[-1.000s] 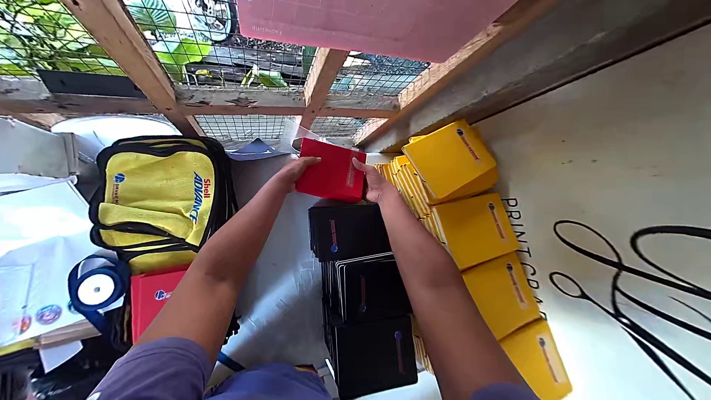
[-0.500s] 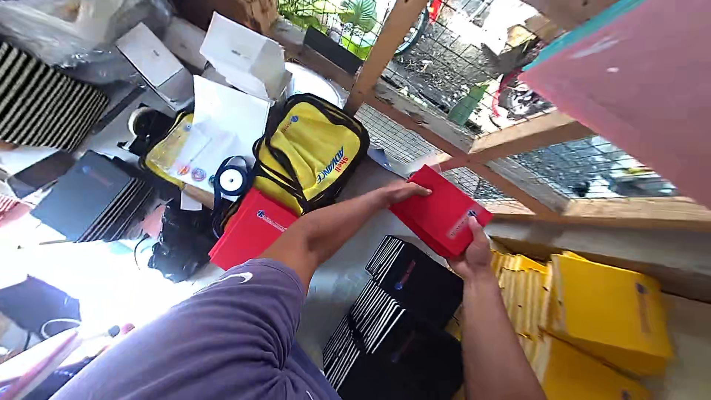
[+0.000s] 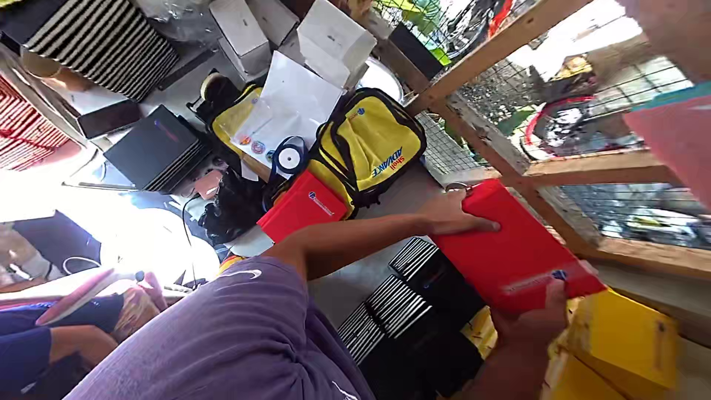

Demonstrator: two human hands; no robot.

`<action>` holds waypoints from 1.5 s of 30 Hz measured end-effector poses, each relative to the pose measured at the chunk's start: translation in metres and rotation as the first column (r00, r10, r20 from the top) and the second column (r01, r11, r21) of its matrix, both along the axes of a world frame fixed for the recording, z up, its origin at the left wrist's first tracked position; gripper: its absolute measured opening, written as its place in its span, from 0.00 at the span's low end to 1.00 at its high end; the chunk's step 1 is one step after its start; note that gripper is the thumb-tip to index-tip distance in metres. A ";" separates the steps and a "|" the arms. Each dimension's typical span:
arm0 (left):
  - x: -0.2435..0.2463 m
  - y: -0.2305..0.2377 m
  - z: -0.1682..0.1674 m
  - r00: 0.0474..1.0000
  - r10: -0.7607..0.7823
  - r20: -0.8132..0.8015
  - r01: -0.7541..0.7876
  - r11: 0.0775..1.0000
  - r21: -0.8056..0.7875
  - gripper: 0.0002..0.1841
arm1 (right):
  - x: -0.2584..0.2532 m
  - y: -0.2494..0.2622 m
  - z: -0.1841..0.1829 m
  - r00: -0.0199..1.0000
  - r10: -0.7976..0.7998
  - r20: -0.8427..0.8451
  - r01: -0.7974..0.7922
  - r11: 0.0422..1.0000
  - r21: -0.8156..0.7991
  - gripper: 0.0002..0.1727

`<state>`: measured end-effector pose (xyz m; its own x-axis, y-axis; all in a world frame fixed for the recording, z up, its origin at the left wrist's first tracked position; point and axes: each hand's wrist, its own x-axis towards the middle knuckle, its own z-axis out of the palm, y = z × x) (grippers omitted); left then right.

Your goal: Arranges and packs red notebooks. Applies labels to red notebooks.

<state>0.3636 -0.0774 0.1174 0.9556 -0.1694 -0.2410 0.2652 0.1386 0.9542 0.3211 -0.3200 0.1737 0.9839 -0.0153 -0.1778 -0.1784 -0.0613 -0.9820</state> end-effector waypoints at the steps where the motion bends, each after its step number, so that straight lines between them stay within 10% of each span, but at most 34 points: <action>1: -0.018 0.005 0.006 1.000 0.014 0.001 -0.014 1.000 -0.020 0.51 | -0.011 0.002 0.010 1.000 0.018 -0.006 -0.018 1.000 -0.018 0.29; 10: -0.201 0.038 0.007 0.970 0.072 -0.231 -0.151 0.927 -0.345 0.35 | -0.131 0.049 0.061 0.971 0.100 -0.218 -0.148 0.965 -0.214 0.27; 24: -0.366 0.067 -0.079 0.803 -0.192 -0.565 -0.087 0.899 -0.429 0.28 | -0.281 0.061 -0.028 0.784 -0.016 -0.620 -0.141 0.969 -0.204 0.54; 32: -0.439 0.083 -0.106 0.760 -0.187 -0.622 -0.254 0.796 -0.550 0.26 | -0.286 0.092 -0.035 0.718 -0.024 -0.696 -0.441 0.758 -0.481 0.62; 45: -0.481 0.071 -0.136 0.646 0.063 -0.761 -0.453 0.834 -0.316 0.35 | -0.255 0.088 -0.156 0.499 0.383 -0.778 -0.579 0.815 0.029 0.52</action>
<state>-0.1175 -0.0066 -0.0188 0.5460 -0.2133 -0.8102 0.6949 0.6555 0.2958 0.0662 -0.2322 0.0182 0.3851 0.2865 -0.8773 -0.6868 -0.5460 -0.4797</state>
